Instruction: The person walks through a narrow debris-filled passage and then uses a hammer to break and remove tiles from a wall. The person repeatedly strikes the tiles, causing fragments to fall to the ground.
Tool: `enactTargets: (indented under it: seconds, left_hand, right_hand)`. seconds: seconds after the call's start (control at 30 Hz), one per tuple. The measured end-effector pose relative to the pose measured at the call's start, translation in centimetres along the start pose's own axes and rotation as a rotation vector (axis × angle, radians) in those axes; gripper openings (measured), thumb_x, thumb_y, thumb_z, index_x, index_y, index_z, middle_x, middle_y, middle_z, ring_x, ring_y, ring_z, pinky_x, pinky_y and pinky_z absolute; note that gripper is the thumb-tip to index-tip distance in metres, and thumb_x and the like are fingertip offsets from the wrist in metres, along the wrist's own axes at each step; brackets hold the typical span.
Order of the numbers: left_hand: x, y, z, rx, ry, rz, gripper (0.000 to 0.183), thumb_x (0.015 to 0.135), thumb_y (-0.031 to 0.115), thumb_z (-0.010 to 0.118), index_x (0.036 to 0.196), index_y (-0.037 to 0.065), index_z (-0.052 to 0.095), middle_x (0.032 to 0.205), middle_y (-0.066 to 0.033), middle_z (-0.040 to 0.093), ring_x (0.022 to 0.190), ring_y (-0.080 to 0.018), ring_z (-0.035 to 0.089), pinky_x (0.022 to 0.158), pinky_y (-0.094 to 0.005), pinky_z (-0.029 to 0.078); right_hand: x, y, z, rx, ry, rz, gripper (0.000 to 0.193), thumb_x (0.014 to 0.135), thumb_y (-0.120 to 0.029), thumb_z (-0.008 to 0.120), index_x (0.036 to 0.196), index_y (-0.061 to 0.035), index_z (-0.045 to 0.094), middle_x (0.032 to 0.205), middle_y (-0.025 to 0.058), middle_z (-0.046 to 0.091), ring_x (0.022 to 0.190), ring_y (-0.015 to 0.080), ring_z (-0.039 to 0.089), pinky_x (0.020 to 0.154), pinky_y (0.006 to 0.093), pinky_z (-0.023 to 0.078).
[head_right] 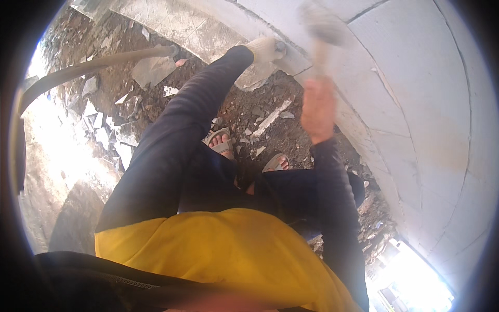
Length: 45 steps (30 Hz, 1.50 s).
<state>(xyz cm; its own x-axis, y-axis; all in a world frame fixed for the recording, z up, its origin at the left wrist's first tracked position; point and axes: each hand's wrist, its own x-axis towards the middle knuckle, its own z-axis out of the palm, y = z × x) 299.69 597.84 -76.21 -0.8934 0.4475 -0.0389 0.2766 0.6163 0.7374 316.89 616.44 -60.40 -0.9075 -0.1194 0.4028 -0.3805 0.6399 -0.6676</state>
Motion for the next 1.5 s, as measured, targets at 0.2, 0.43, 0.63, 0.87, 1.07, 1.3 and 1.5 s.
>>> enactTargets:
  seconds: [0.2, 0.43, 0.63, 0.87, 1.07, 1.3, 1.5]
  left_hand:
    - [0.3, 0.0, 0.0, 0.013, -0.055, 0.101, 0.033, 0.089, 0.034, 0.064, 0.104, 0.007, 0.074, 0.094, -0.0260, 0.074, 0.090, -0.0435, 0.073, 0.079, -0.0496, 0.056]
    - [-0.2, 1.0, -0.4, 0.032, -0.070, 0.047, 0.034, 0.097, 0.032, 0.063, 0.117, 0.007, 0.074, 0.096, -0.0240, 0.076, 0.093, -0.0413, 0.074, 0.082, -0.0486, 0.057]
    - [-0.2, 0.7, -0.1, 0.050, -0.029, 0.017, 0.038, 0.093, 0.034, 0.063, 0.114, 0.005, 0.074, 0.101, -0.0238, 0.076, 0.097, -0.0411, 0.073, 0.085, -0.0492, 0.057]
    - [0.2, 0.4, 1.2, 0.126, -0.074, 0.016, 0.035, 0.095, 0.033, 0.061, 0.120, 0.011, 0.074, 0.101, -0.0194, 0.077, 0.095, -0.0390, 0.074, 0.085, -0.0476, 0.058]
    - [0.1, 1.0, 0.0, 0.049, -0.127, -0.004, 0.038, 0.094, 0.032, 0.061, 0.121, 0.009, 0.074, 0.102, -0.0206, 0.077, 0.095, -0.0372, 0.075, 0.085, -0.0471, 0.058]
    - [-1.3, 0.8, 0.6, 0.123, -0.038, 0.049, 0.039, 0.091, 0.032, 0.063, 0.118, 0.006, 0.074, 0.099, -0.0227, 0.076, 0.096, -0.0385, 0.075, 0.087, -0.0474, 0.058]
    - [-1.0, 0.1, 0.4, 0.024, -0.071, 0.024, 0.038, 0.091, 0.033, 0.064, 0.120, 0.012, 0.075, 0.102, -0.0228, 0.075, 0.096, -0.0397, 0.074, 0.088, -0.0477, 0.057]
  right_hand:
    - [-0.8, -1.3, -1.3, 0.295, -0.310, 0.817, 0.052, 0.110, -0.059, 0.045, 0.095, -0.0100, 0.054, 0.062, -0.0059, 0.045, 0.045, 0.0063, 0.043, 0.040, 0.0253, 0.041]
    - [3.7, -7.3, -5.9, 0.556, 0.160, 0.176, 0.068, 0.105, -0.074, 0.039, 0.096, -0.0083, 0.054, 0.066, 0.0020, 0.049, 0.053, 0.0133, 0.052, 0.050, 0.0284, 0.045]
    - [0.1, -0.6, 0.0, -0.016, -0.177, 0.314, 0.060, 0.106, -0.067, 0.045, 0.094, -0.0085, 0.055, 0.067, -0.0002, 0.051, 0.055, 0.0136, 0.052, 0.051, 0.0317, 0.045]
    - [0.4, -2.9, -3.3, 0.303, -0.292, 0.724, 0.054, 0.109, -0.059, 0.047, 0.094, -0.0077, 0.056, 0.064, -0.0043, 0.046, 0.049, 0.0065, 0.043, 0.045, 0.0266, 0.039]
    - [1.5, -4.5, -5.4, 0.590, 0.105, 0.235, 0.047, 0.111, -0.049, 0.046, 0.092, -0.0079, 0.057, 0.068, -0.0019, 0.049, 0.057, 0.0094, 0.047, 0.052, 0.0262, 0.041]
    - [-2.2, 1.9, 0.7, 0.062, -0.444, 0.907, 0.059, 0.108, -0.060, 0.046, 0.093, -0.0036, 0.057, 0.066, 0.0024, 0.050, 0.055, 0.0137, 0.052, 0.050, 0.0310, 0.045]
    - [-0.3, -5.0, -4.1, 0.322, -0.279, 0.730, 0.055, 0.109, -0.059, 0.045, 0.092, -0.0075, 0.058, 0.065, -0.0040, 0.048, 0.052, 0.0067, 0.045, 0.046, 0.0262, 0.040]
